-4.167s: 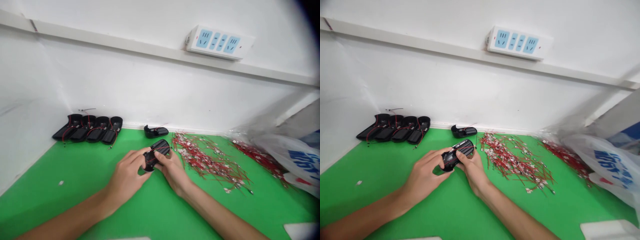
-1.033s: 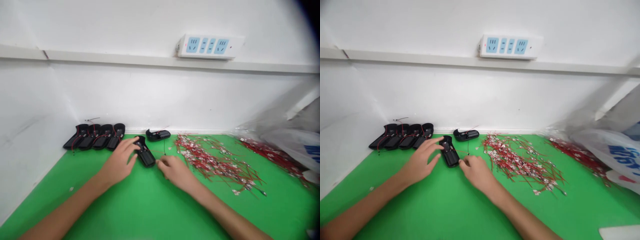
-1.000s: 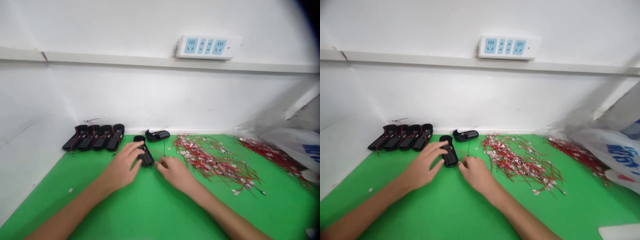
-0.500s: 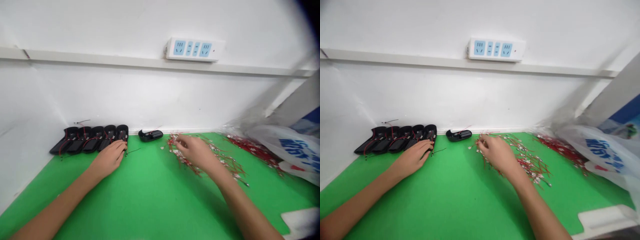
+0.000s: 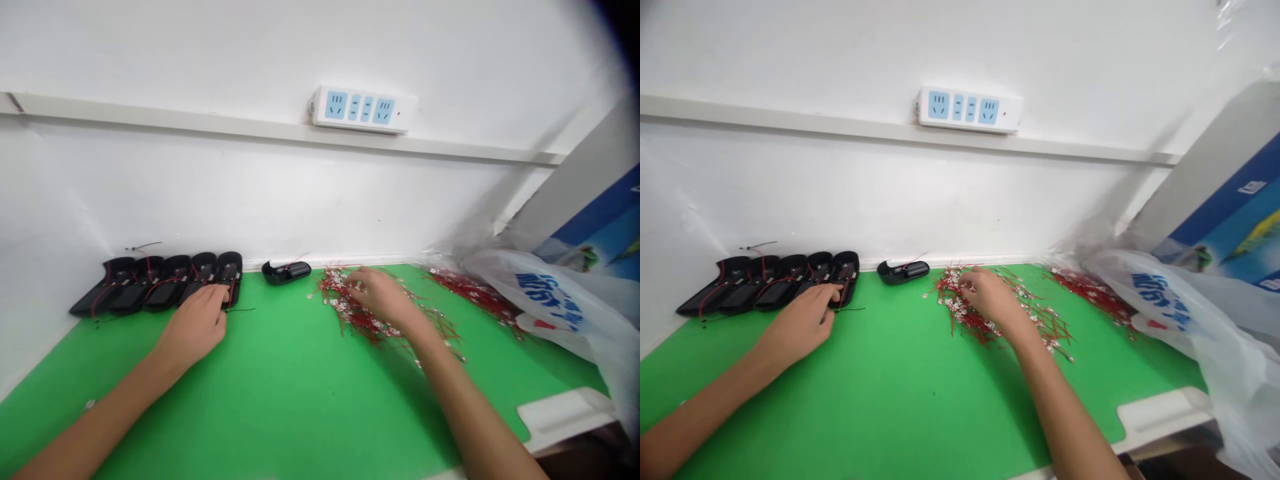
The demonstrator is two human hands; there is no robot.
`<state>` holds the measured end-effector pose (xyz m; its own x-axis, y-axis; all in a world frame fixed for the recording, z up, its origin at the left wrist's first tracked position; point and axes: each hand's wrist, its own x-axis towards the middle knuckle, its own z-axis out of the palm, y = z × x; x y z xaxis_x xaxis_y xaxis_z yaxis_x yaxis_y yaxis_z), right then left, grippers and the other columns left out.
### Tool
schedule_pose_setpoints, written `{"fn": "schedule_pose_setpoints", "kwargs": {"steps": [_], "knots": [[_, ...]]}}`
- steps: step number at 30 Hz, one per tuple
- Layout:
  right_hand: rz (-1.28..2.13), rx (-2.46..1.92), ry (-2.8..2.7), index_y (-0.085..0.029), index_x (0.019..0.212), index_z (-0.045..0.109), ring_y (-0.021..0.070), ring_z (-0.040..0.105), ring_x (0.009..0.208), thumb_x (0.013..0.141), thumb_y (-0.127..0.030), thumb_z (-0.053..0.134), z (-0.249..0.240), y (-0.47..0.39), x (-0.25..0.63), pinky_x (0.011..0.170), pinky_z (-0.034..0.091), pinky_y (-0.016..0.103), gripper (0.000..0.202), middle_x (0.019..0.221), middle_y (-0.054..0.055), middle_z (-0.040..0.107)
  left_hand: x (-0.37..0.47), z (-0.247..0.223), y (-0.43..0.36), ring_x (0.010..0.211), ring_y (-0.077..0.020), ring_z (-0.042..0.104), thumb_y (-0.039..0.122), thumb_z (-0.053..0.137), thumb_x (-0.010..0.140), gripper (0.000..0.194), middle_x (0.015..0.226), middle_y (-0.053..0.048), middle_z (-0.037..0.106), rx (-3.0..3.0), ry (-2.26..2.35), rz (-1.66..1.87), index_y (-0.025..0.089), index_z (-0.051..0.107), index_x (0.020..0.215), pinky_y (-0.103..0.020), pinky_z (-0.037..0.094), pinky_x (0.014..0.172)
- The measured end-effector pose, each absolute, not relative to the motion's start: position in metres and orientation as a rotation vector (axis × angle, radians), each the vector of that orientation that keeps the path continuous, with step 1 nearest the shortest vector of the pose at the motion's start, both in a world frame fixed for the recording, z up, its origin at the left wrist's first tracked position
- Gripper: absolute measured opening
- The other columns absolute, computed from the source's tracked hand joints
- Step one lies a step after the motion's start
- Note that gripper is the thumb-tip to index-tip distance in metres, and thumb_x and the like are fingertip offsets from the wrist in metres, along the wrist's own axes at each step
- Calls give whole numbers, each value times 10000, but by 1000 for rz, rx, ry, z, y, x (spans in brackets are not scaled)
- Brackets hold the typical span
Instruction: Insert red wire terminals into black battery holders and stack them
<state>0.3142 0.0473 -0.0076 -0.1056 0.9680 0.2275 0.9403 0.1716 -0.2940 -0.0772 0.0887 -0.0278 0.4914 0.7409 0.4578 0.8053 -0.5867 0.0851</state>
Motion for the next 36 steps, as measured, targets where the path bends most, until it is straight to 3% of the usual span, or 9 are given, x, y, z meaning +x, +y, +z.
{"fn": "schedule_pose_setpoints", "kwargs": {"steps": [5,10,15,18,21,24,31,36], "knots": [[191,-1805,-2182,-229,953,786,188,673,937,864,-119,594,-13,53,307,835,436,238,238,1029,41,756,-74,-19,84,1122,-321,624,114,417,824,212,1120,-131,657,-2519,-1381,-772,204,539,972,-467,501,984],[172,-1925,-2147,-208,834,780,194,668,833,816,-93,611,-15,54,315,713,412,251,205,959,63,763,-47,-6,83,1183,-283,598,141,407,900,270,1228,-115,637,-2543,-1340,-824,199,553,1120,-433,465,1058],[155,-1935,-2152,-216,843,780,190,663,824,812,-102,634,-10,51,317,698,402,252,187,952,57,763,-10,-11,117,1290,-304,536,221,565,931,336,1398,-126,552,-2688,-1296,-688,190,579,1266,-472,440,1113],[147,-1909,-2166,-206,823,772,191,657,812,826,-123,636,-6,51,316,694,401,258,159,923,61,757,4,-17,144,1236,-298,573,289,666,937,296,1338,-124,591,-2726,-1337,-621,159,630,1200,-517,486,1045],[167,-1858,-2184,-217,864,782,191,660,868,831,-132,641,-5,52,316,745,418,257,168,963,53,757,10,-16,157,1117,-244,632,324,660,966,231,1200,-84,658,-2762,-1351,-592,151,658,1119,-480,528,980],[232,-1819,-2208,-232,872,794,184,668,857,831,-150,657,-6,52,318,767,437,256,165,960,34,763,9,-7,150,1070,-261,661,280,627,956,177,1205,-95,649,-2756,-1375,-632,165,673,1083,-462,538,963],[312,-1771,-2204,-221,878,802,192,672,817,833,-172,664,-5,49,321,746,464,272,153,959,44,774,-14,5,73,1253,-347,602,403,539,950,205,1411,-132,538,-2665,-1388,-831,218,625,966,-470,495,1056],[345,-1752,-2232,-224,832,796,177,661,762,796,-163,680,-3,47,319,697,450,260,136,904,27,771,-26,-14,32,1264,-280,615,416,538,976,177,1402,-88,572,-2773,-1275,-947,252,594,938,-399,505,1049]]}}
